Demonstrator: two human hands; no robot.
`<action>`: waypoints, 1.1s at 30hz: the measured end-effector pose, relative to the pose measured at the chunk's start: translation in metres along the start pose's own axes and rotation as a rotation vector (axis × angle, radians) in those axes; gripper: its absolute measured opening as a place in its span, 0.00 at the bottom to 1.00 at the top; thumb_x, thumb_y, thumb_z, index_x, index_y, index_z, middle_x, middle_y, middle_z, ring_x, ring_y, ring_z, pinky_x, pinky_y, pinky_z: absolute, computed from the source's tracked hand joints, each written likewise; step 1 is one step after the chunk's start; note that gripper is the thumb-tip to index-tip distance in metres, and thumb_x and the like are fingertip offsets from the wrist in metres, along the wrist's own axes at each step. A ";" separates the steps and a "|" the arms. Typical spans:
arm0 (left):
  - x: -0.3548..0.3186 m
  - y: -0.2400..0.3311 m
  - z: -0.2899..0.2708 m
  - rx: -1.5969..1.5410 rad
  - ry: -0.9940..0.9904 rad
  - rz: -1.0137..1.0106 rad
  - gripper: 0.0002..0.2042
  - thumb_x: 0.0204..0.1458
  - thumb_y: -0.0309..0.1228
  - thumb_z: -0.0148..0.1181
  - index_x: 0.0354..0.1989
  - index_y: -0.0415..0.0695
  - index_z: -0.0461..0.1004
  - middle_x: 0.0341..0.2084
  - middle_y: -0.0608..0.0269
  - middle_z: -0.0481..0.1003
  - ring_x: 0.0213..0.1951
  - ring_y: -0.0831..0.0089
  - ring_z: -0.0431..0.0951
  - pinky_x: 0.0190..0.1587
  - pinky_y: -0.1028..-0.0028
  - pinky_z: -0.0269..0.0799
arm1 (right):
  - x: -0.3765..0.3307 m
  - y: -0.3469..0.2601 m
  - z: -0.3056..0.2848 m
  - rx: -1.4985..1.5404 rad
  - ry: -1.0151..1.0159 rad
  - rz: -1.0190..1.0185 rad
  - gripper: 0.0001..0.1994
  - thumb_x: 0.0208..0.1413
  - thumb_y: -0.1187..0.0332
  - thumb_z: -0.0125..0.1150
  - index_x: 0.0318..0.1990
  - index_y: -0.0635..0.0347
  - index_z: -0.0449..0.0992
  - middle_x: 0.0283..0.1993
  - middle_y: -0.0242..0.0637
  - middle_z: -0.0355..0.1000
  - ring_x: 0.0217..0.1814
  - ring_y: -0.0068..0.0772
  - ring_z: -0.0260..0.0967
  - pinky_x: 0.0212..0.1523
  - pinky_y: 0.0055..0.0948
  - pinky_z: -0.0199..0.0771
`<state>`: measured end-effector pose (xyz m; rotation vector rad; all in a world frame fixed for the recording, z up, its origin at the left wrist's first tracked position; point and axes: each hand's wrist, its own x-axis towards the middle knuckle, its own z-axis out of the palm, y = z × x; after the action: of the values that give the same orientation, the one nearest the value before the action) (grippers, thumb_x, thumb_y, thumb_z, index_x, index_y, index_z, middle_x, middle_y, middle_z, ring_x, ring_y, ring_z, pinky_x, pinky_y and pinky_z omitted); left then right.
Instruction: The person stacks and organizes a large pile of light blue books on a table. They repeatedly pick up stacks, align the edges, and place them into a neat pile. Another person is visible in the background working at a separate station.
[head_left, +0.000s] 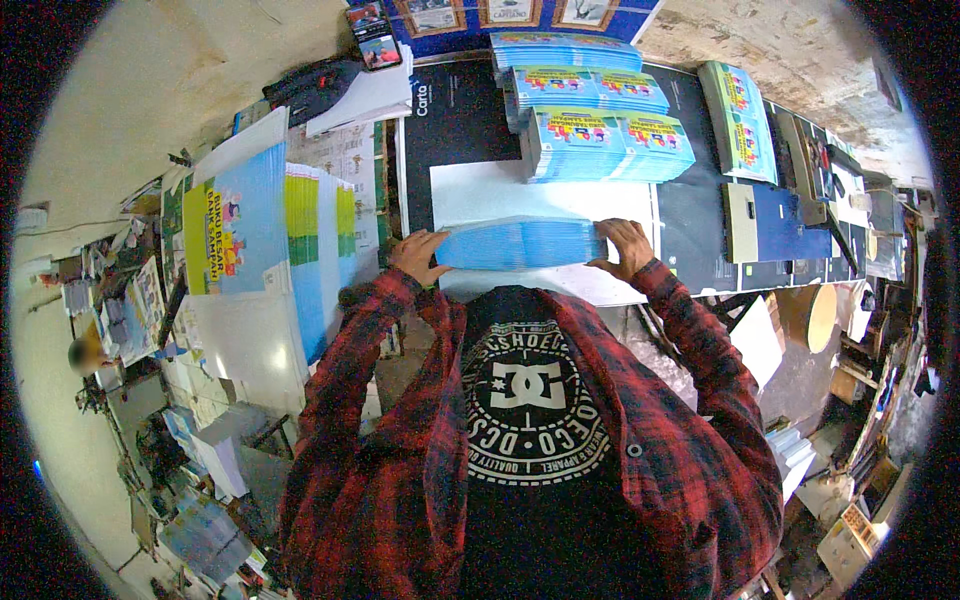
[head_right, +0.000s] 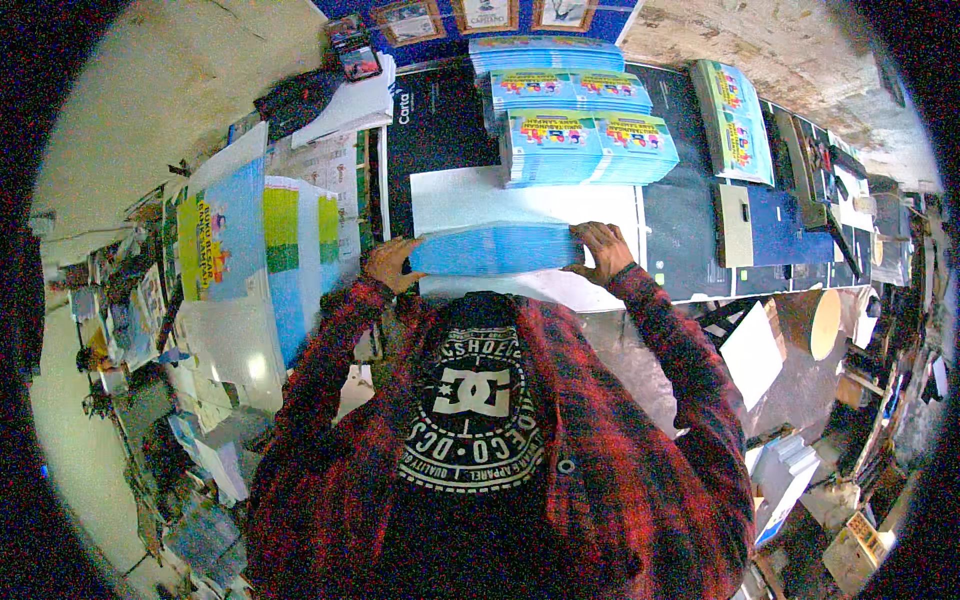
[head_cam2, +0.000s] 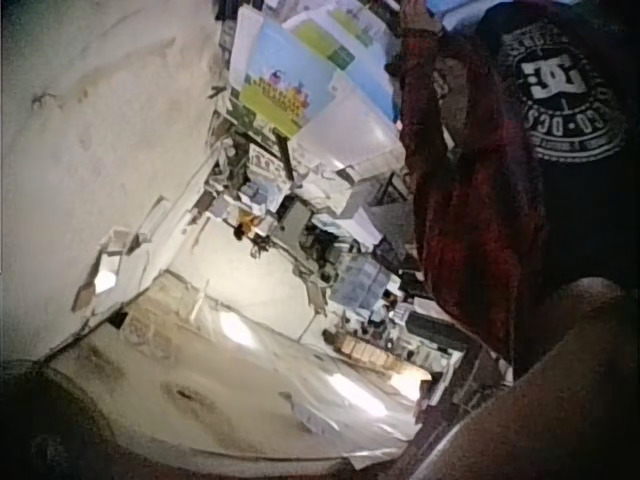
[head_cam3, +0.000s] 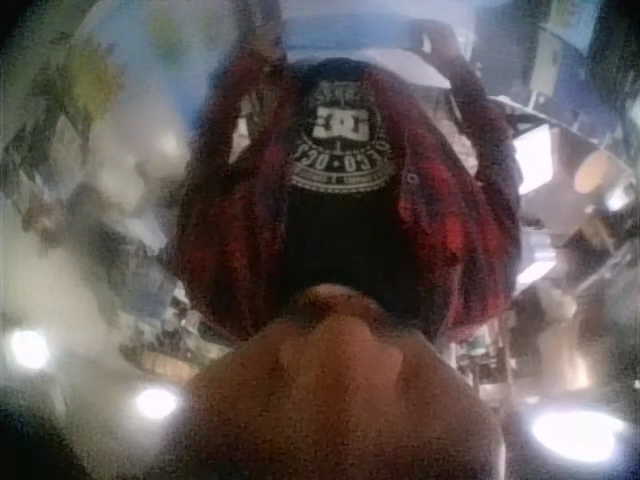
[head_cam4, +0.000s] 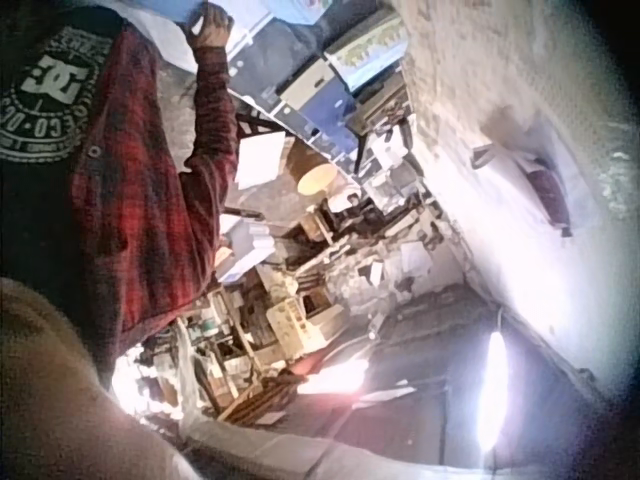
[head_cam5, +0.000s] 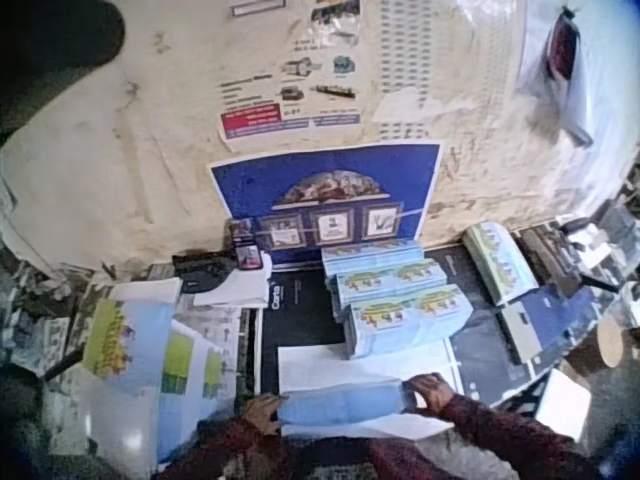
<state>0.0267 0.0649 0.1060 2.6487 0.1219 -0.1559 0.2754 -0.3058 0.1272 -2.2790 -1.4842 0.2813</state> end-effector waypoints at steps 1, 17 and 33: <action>-0.003 -0.007 0.004 -0.041 0.010 0.018 0.37 0.39 0.44 0.68 0.60 0.47 0.62 0.53 0.50 0.68 0.55 0.50 0.67 0.58 0.57 0.61 | 0.001 -0.003 -0.001 0.015 -0.017 0.027 0.36 0.37 0.56 0.71 0.57 0.55 0.64 0.53 0.41 0.67 0.58 0.44 0.62 0.57 0.46 0.57; -0.012 0.021 0.086 -0.673 0.401 -0.230 0.50 0.40 0.33 0.68 0.67 0.36 0.38 0.61 0.43 0.56 0.62 0.54 0.59 0.62 0.62 0.54 | -0.017 -0.009 0.082 0.641 0.229 0.374 0.53 0.38 0.58 0.73 0.69 0.58 0.42 0.65 0.52 0.56 0.64 0.47 0.59 0.60 0.35 0.62; 0.000 0.024 0.032 -0.312 0.260 -0.125 0.49 0.32 0.33 0.72 0.63 0.40 0.46 0.57 0.43 0.58 0.58 0.46 0.62 0.58 0.59 0.62 | -0.011 -0.004 0.026 0.424 0.123 0.080 0.60 0.25 0.60 0.78 0.66 0.66 0.43 0.64 0.54 0.53 0.67 0.52 0.51 0.64 0.41 0.55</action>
<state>0.0266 0.0289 0.0895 2.3374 0.3670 0.1572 0.2575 -0.3080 0.1054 -1.9769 -1.1460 0.4262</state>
